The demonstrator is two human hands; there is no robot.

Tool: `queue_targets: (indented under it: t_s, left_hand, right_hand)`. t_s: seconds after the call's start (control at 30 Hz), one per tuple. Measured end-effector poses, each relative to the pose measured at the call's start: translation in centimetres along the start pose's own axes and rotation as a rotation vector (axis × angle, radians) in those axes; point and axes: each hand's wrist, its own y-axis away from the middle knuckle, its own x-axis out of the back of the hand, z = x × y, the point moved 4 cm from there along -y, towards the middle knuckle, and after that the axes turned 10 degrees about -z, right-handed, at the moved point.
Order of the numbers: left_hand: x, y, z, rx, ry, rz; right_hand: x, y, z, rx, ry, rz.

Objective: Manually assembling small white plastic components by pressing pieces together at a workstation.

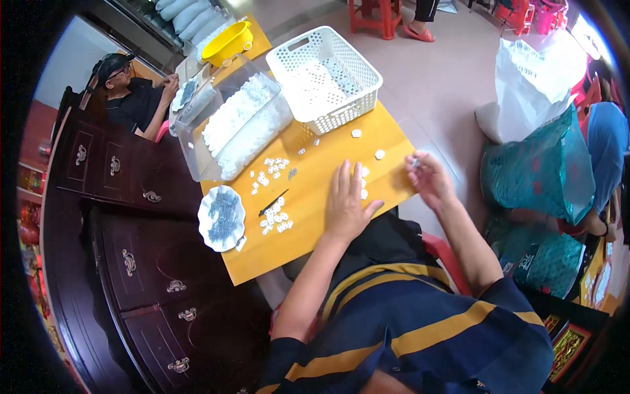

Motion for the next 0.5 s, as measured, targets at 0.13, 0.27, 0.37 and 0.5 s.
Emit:
queue_targets:
  t_s: [0.13,0.27,0.37,0.5]
  left_hand:
    - [0.1,-4.5,-0.1,-0.007,-0.017,0.022]
    - [-0.7,-9.1,-0.8,-0.094,-0.073,-0.01]
    - [-1.4,-11.3,-1.4,-0.106,-0.106,-0.036]
    - [-2.7,-12.2,-1.9,-0.107,-0.052,-0.091]
  right_hand:
    - [3.9,-2.6,-4.6,0.096,0.025,0.115]
    - [7.1,-6.2,-4.4,0.079,0.101,0.162]
    - [7.4,-8.5,-3.0,-0.025,0.071,0.11]
    - [6.2,-10.6,-1.0,-0.166,-0.004,-0.051]
